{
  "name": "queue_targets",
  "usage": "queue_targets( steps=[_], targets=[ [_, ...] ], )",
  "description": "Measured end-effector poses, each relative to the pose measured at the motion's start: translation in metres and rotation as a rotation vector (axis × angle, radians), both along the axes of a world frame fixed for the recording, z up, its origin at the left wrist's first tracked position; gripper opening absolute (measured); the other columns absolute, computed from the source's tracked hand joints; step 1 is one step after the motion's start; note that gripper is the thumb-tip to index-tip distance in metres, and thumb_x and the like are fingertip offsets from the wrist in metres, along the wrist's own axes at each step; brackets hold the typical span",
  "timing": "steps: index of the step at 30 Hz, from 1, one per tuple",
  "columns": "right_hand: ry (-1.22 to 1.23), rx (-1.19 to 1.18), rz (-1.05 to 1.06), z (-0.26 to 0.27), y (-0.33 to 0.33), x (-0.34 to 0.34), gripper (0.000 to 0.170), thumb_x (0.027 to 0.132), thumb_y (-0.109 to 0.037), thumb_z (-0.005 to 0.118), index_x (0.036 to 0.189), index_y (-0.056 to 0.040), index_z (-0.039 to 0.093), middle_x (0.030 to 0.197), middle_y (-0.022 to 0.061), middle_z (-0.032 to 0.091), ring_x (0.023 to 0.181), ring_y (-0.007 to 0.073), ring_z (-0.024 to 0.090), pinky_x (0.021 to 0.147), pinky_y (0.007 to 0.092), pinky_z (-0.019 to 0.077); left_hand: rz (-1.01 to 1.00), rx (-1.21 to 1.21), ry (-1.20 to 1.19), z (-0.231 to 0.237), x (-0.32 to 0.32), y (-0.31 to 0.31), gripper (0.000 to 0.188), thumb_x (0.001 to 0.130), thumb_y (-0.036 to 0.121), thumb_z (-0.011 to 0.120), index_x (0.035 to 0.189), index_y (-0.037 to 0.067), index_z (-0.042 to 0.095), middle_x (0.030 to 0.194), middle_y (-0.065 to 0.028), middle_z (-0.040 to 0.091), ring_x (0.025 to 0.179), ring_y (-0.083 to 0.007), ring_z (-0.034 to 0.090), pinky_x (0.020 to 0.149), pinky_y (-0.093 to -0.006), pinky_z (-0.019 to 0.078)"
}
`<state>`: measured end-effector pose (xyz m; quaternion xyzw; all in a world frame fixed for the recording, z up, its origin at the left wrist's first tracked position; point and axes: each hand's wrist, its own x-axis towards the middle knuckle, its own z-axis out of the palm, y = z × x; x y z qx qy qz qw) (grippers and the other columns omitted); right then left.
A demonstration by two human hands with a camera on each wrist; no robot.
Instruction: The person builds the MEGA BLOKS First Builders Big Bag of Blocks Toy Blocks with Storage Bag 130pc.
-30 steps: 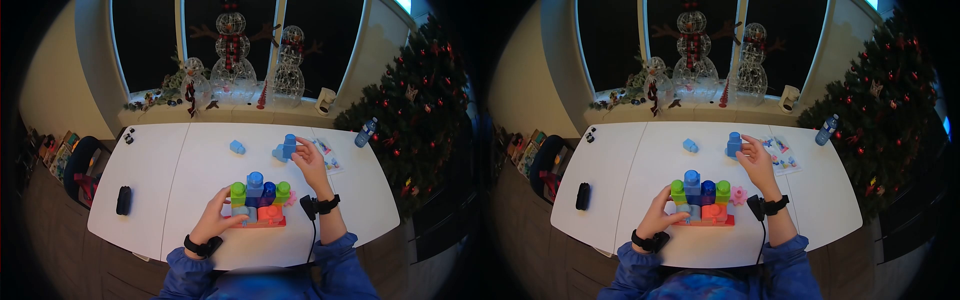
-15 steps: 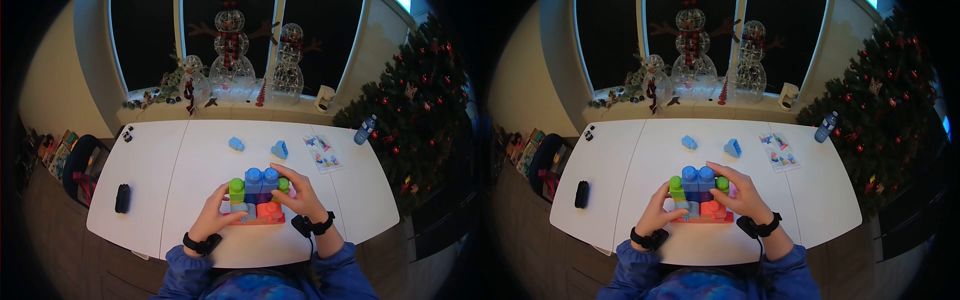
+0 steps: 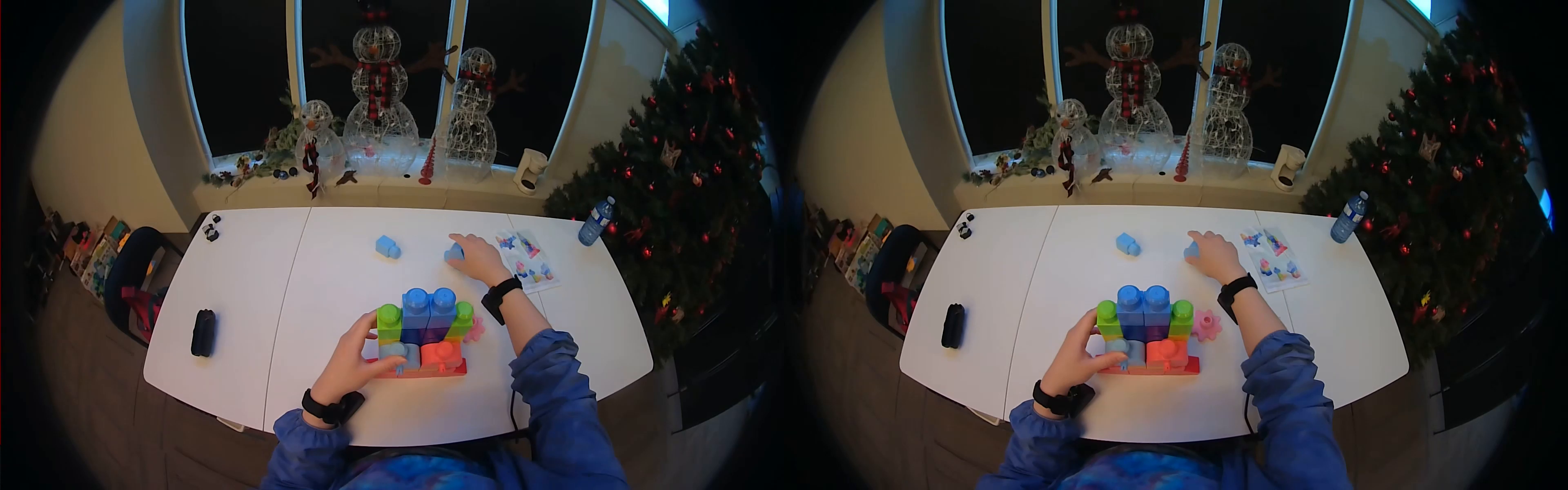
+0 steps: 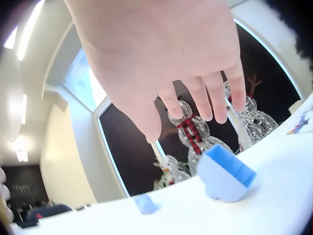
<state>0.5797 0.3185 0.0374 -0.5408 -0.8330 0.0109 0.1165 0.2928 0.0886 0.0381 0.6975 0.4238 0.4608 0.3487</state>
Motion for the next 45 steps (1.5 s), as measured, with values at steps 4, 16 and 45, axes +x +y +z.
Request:
queue_targets(
  steps=[4,16,45],
  targets=[
    [0.002,-0.016,0.012,-0.008,0.005,-0.002,0.056,0.087,-0.028,0.075,0.139,-0.0166,0.058,0.116,0.0159,0.068,0.105,0.0357,0.07,0.089,0.0495,0.0579,-0.002,-0.006,-0.008,0.0,0.0,0.0,0.082,0.08,0.017,0.09,0.149,0.002,0.049,0.134,-0.0108,0.065,0.12,-0.0231,0.064,0.106,-0.0396,0.0487],
    [1.357,-0.156,0.456,0.105,-0.126,-0.03,0.06,0.095,-0.003,0.071,0.15,-0.0085,0.048,0.13,0.0113,0.05,0.114,0.0188,0.065,0.093,0.03,0.054,0.009,-0.008,-0.008,-0.002,0.0,0.0,0.082,0.079,0.017,0.09,0.149,0.002,0.049,0.133,-0.01,0.066,0.119,-0.0224,0.064,0.105,-0.0383,0.0489],
    [0.884,0.192,0.675,0.093,-0.174,-0.044,0.046,0.093,-0.007,0.074,0.138,-0.0089,0.062,0.119,0.0155,0.062,0.101,0.0299,0.065,0.088,0.036,0.0531,0.0,0.0,-0.022,-0.003,0.0,0.0,0.083,0.081,0.019,0.089,0.151,0.003,0.047,0.136,-0.01,0.064,0.123,-0.0225,0.062,0.106,-0.0403,0.0481]
  ],
)
